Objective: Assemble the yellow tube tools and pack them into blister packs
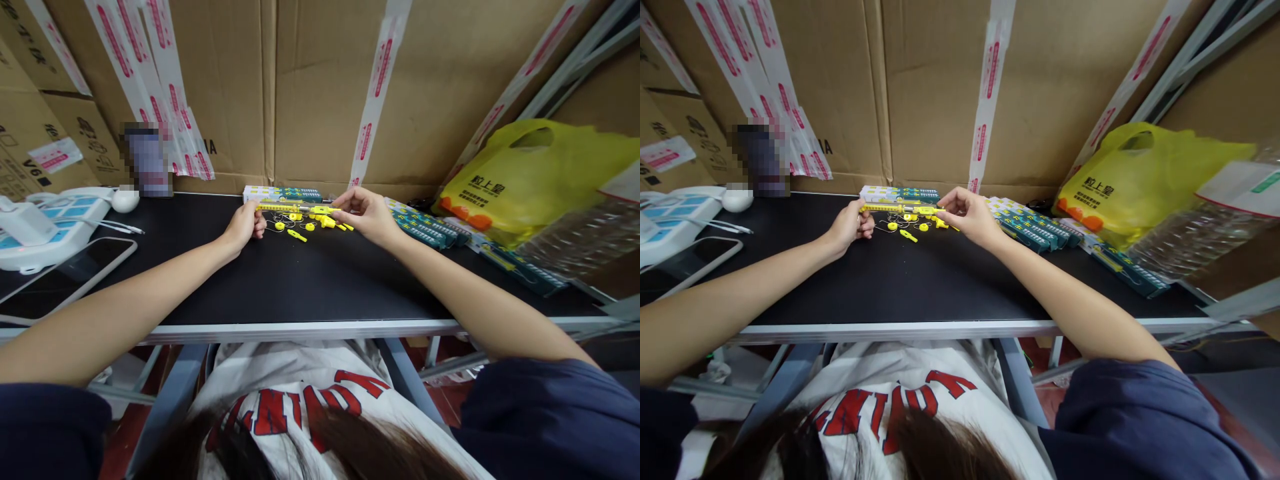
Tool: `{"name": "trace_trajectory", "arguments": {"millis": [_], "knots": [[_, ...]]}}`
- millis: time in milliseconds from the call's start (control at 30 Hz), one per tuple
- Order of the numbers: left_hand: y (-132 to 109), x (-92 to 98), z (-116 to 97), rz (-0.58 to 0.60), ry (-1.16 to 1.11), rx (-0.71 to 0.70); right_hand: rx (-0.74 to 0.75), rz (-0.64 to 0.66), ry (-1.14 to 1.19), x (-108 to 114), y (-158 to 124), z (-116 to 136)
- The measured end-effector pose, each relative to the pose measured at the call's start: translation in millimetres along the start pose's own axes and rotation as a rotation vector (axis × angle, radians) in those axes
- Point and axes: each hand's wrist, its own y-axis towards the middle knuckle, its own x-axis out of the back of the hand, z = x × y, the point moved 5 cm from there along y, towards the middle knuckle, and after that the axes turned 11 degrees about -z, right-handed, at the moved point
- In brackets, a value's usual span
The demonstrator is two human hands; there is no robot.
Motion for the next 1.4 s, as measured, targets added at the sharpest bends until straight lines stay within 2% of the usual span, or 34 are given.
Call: {"name": "trace_trajectory", "arguments": {"millis": [267,533,700,767,867,933,1000,1133,1400], "knots": [[0.1,-2.6,3.6,0.015,-0.038,0.06,-0.071,0.002,0.148,-1.2,-1.1,5.4],[-2.8,-5.5,4.8,0.07,-0.068,0.111,-0.109,-0.002,0.194,-2.6,-2.0,9.9],[-3.3,-5.9,2.4,0.072,-0.089,0.099,-0.066,-0.035,0.144,17.5,9.9,7.8],[-3.6,-5.4,1.9,0.061,-0.082,0.105,-0.047,-0.087,0.002,32.1,17.1,0.6],[-3.6,-5.3,1.8,0.057,-0.074,0.108,0.047,-0.107,-0.451,48.0,23.5,-10.6],[-3.2,-5.4,2.4,0.06,-0.077,0.11,0.071,-0.02,-0.771,49.5,23.4,-20.4],[-2.6,-5.4,3.0,0.059,-0.084,0.11,0.053,0.085,-0.986,47.5,20.9,-29.9],[-1.9,-5.6,3.9,0.063,-0.102,0.112,0.03,0.203,-1.15,41.3,16.8,-38.0],[-1.6,-6.4,3.8,0.072,-0.102,0.114,0.039,0.288,-1.287,37.2,13.0,-42.8]]}}
